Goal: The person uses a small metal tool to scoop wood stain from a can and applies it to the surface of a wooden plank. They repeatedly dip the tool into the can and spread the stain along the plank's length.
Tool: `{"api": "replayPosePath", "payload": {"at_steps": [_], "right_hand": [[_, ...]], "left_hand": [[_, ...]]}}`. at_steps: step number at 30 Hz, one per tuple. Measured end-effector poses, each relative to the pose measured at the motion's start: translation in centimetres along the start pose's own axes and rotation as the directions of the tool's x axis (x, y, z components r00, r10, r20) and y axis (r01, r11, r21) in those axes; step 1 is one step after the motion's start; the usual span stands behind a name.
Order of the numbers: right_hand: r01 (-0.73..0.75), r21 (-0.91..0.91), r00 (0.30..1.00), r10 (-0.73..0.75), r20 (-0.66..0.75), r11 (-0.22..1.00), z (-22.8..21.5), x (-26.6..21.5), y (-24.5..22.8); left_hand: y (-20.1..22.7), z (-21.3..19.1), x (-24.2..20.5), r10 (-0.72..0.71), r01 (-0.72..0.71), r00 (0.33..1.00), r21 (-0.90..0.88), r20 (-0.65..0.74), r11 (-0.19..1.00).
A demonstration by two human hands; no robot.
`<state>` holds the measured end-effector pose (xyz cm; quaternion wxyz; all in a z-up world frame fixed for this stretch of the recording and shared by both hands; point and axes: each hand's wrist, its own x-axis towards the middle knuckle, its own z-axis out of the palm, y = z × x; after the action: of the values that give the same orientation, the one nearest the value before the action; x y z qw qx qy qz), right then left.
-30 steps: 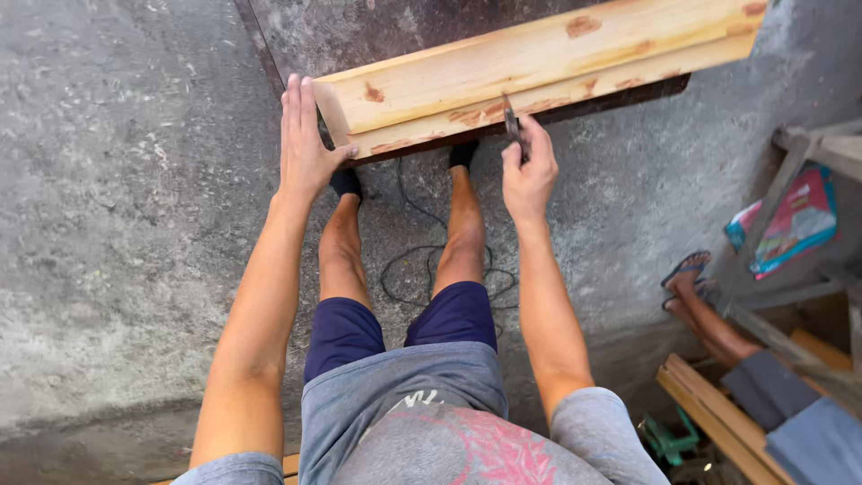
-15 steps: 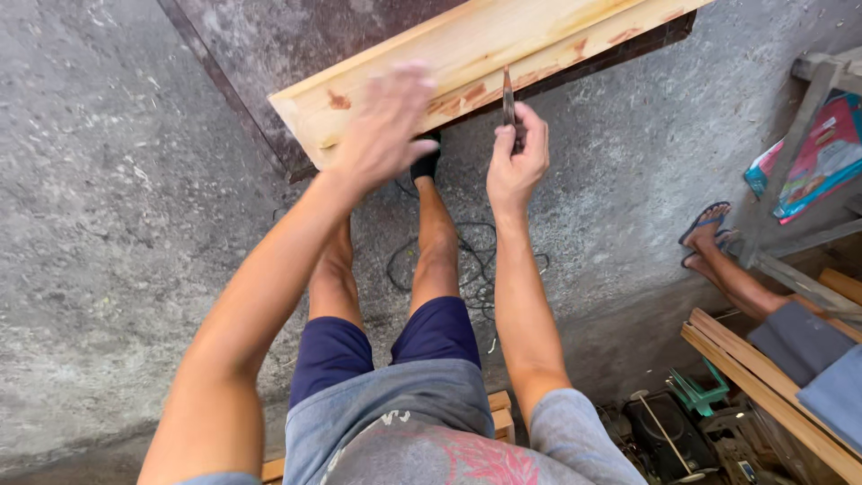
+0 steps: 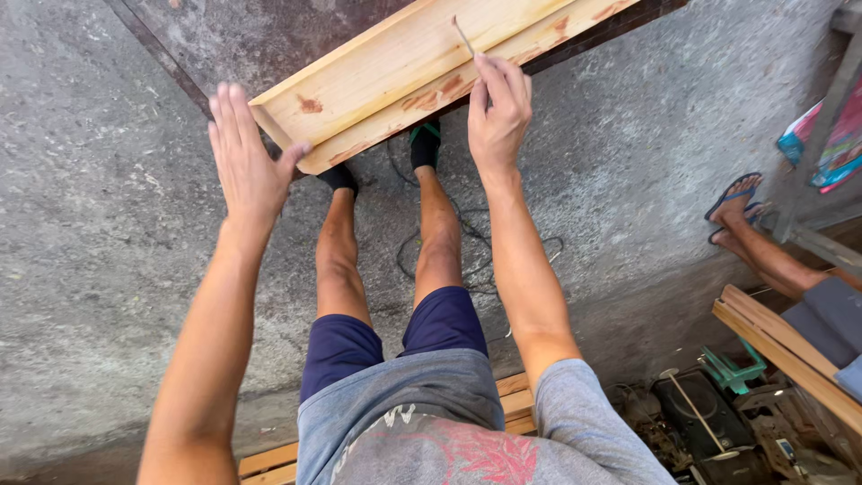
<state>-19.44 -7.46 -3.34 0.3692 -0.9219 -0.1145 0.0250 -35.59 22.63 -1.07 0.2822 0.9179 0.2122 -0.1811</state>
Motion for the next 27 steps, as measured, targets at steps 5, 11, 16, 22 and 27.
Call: {"api": "replayPosePath", "payload": {"at_steps": [5, 11, 16, 22, 27], "right_hand": [[0.071, -0.046, 0.997, -0.073, -0.034, 0.996, 1.4, 0.4, 0.8], [0.071, -0.062, 0.995, -0.075, -0.073, 0.996, 2.0, -0.5, 1.0], [0.055, -0.057, 0.998, -0.057, -0.038, 0.997, 2.3, -0.7, 0.7], [0.035, -0.052, 0.998, -0.038, -0.046, 0.998, 3.1, -0.9, 0.7], [0.055, -0.065, 0.998, -0.057, -0.035, 0.996, 3.0, -0.7, 1.3]], "left_hand": [[-1.6, 4.0, -3.2, -0.054, 0.058, 0.998, -0.100, 0.041, 0.993], [-1.5, 4.5, -2.8, -0.120, 0.122, 0.992, -0.060, 0.035, 0.991], [-1.0, 4.0, -2.4, -0.092, 0.092, 0.995, 0.003, 0.044, 0.996], [-1.3, 4.3, -2.5, -0.104, 0.104, 0.993, 0.021, 0.049, 0.994], [-1.3, 4.3, -2.4, -0.132, 0.131, 0.989, 0.017, 0.074, 0.991]]}}
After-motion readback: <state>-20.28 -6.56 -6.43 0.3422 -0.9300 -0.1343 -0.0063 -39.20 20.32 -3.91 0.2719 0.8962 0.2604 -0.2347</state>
